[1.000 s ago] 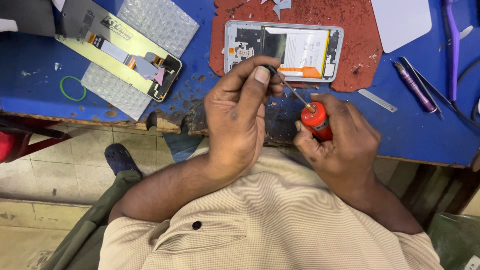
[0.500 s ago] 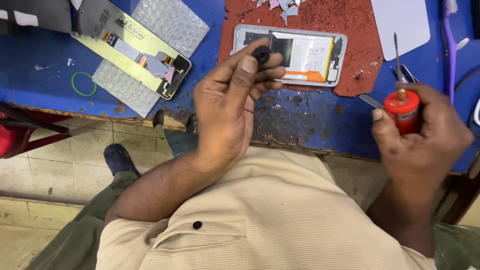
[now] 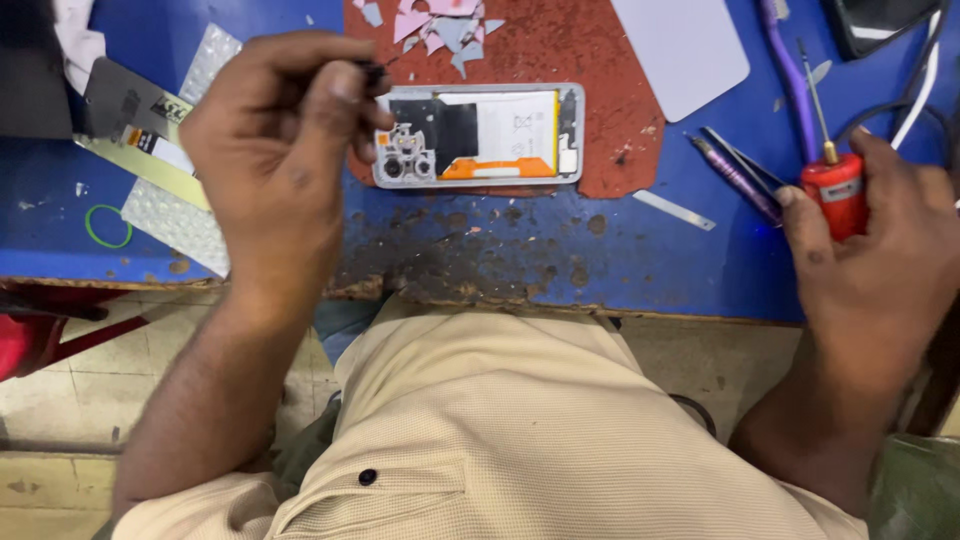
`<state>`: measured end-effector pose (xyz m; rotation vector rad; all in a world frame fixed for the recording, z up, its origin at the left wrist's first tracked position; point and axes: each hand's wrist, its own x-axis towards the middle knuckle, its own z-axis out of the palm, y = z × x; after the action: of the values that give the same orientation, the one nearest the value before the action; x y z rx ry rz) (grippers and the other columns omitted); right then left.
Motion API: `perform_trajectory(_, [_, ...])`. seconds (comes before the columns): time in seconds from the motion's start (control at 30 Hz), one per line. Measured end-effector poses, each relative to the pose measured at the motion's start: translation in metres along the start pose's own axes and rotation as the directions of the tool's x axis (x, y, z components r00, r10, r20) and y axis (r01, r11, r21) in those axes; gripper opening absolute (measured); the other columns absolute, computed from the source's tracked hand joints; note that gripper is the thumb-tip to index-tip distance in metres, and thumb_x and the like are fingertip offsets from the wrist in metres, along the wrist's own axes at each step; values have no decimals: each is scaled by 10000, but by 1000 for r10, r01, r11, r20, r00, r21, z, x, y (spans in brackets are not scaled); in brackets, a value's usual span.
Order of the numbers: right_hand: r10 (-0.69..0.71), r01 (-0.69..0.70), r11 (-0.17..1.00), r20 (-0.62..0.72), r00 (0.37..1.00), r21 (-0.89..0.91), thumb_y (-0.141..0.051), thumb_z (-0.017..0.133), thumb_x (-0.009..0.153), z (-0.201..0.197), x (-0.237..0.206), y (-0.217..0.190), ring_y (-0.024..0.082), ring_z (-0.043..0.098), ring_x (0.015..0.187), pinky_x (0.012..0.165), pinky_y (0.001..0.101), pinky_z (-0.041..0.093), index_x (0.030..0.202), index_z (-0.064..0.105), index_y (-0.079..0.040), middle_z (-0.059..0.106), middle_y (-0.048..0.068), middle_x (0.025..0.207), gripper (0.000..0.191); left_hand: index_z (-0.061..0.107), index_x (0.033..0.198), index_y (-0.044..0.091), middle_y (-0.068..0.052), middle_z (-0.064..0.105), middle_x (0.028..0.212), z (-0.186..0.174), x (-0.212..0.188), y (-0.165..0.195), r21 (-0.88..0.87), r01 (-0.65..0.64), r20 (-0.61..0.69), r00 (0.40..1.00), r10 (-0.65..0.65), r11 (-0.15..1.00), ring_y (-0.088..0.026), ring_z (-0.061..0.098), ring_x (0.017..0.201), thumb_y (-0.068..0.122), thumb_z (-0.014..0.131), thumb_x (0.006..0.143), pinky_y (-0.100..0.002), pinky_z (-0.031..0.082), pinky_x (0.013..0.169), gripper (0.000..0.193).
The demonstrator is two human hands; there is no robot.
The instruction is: The person cleans a small black circular component with a pink wipe, then uses tweezers to adjust it. They place the component into a purple back cover and apply glue to it using a red glue bottle.
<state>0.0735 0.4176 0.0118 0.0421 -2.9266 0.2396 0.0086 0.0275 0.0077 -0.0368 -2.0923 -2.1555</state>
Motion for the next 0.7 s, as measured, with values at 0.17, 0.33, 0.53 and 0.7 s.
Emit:
perform_trajectory(0.17, [-19, 18, 998, -22, 1000, -67, -191, 932, 922, 3, 15, -2, 344, 683, 920, 816, 427, 558, 1325, 690, -1, 667, 185, 1069, 507, 676, 1151, -20, -74, 711, 1032, 35, 31, 0, 206, -189, 182, 971, 152, 960, -104, 702, 855, -15, 657, 1105, -240, 562, 712, 50])
perform_trajectory(0.33, [-10, 6, 996, -45, 999, -90, -222, 948, 922, 3, 21, -7, 356, 680, 924, 799, 438, 558, 1275, 700, -14, 677, 177, 1060, 480, 685, 1043, -15, -95, 698, 978, 67, 56, -21, 306, -507, 335, 850, 407, 806, -171, 704, 796, -39, 725, 991, -290, 570, 690, 70])
perform_trajectory(0.53, [42, -43, 999, -19, 999, -32, -232, 936, 916, 1, 24, -11, 354, 672, 968, 841, 454, 554, 1298, 696, -14, 682, 180, 1055, 501, 701, 1027, 19, -130, 700, 1030, 87, 71, -47, 477, -651, 539, 747, 389, 591, -335, 652, 1020, 2, 755, 939, -435, 527, 890, 105])
perform_trajectory(0.7, [-5, 3, 998, -33, 999, -58, -213, 952, 850, 0, 26, -10, 362, 658, 944, 820, 454, 543, 1307, 711, -7, 681, 188, 1046, 556, 733, 1063, 38, -95, 732, 992, 93, 77, -43, 473, -636, 583, 745, 325, 610, -328, 642, 976, -56, 710, 867, -465, 502, 874, 218])
